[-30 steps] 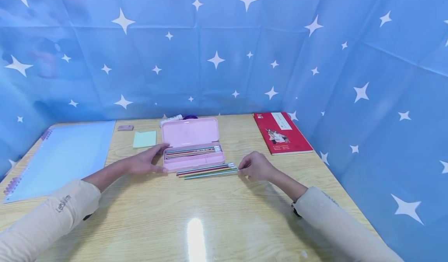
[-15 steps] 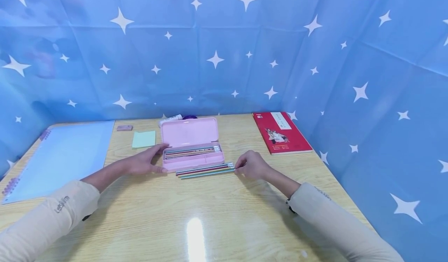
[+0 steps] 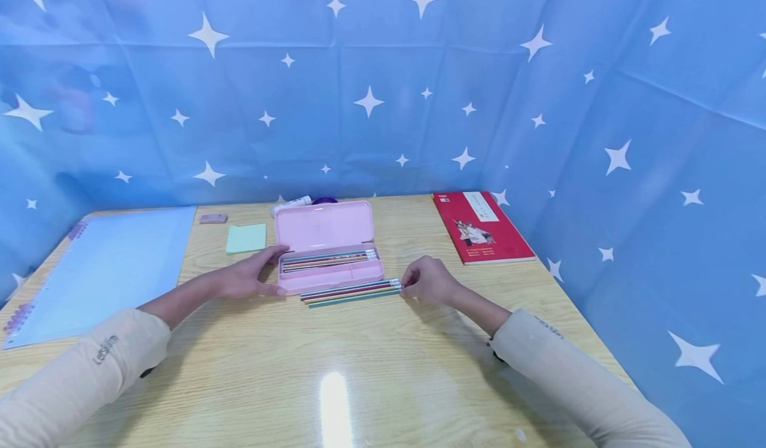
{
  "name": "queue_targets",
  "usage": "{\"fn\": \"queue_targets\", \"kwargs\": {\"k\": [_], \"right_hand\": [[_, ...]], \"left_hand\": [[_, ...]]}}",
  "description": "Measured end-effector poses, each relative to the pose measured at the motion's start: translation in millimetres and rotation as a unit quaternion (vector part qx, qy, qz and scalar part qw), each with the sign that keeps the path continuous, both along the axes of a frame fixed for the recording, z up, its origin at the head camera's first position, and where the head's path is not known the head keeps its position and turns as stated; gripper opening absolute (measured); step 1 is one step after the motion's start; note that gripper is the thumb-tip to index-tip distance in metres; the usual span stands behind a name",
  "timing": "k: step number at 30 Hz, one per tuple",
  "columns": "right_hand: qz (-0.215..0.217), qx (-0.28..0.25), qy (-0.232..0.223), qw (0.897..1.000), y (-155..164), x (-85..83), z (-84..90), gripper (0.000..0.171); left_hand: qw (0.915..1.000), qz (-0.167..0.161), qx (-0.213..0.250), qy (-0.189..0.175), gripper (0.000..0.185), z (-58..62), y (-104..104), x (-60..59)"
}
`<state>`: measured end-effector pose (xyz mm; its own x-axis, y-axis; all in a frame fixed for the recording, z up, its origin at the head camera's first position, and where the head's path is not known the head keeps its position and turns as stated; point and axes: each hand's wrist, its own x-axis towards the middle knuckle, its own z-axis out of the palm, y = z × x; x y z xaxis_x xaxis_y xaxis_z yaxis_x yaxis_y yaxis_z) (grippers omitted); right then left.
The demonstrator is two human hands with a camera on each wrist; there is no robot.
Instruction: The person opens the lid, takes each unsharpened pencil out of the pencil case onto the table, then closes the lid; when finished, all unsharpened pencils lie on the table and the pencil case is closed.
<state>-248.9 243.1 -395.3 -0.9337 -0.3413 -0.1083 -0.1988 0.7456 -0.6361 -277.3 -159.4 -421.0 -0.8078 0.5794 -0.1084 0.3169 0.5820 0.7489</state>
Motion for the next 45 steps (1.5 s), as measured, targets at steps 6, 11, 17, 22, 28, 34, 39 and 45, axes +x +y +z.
{"fn": "queue_targets", "kwargs": {"k": [6,11,17,22,28,34,39,45], "right_hand": [[-0.01,0.01,-0.004,1.0,-2,-1.4,0.8,0.007],[-0.01,0.008,-0.004,1.0,-4,-1.1,1.4,0.009],[-0.006,0.006,-0.002,1.0,-4,-1.2,1.9,0.01],[-0.003,0.008,-0.002,1.0,-4,-1.4,2.1,0.01],[0.017,0.017,0.001,1.0,0,-5.4,5.3,0.009],[0.048,0.007,0.015,0.999,1,-19.1,14.3,0.012],[0.081,0.007,0.025,0.996,-6,-35.5,17.2,0.019],[0.094,0.01,0.037,0.995,-24,-49.7,15.2,0.017]], "left_hand": [[0.9999,-0.001,-0.003,0.011,0.107,-1.2,-1,-1.1],[1.0,-0.001,0.0,0.008,0.107,-1.4,0,-1.8],[1.0,0.0,0.002,0.006,0.107,-1.0,0,-1.8],[1.0,0.002,0.001,0.004,0.107,-0.7,0,-1.1],[1.0,0.001,0.0,0.003,0.106,0.1,1,-0.4],[1.0,0.0,0.0,0.005,0.106,0.3,1,-0.1],[1.0,0.001,0.0,0.002,0.107,-0.9,1,-0.7],[1.0,-0.003,0.005,0.003,0.106,-1.2,0,-1.5]]}}
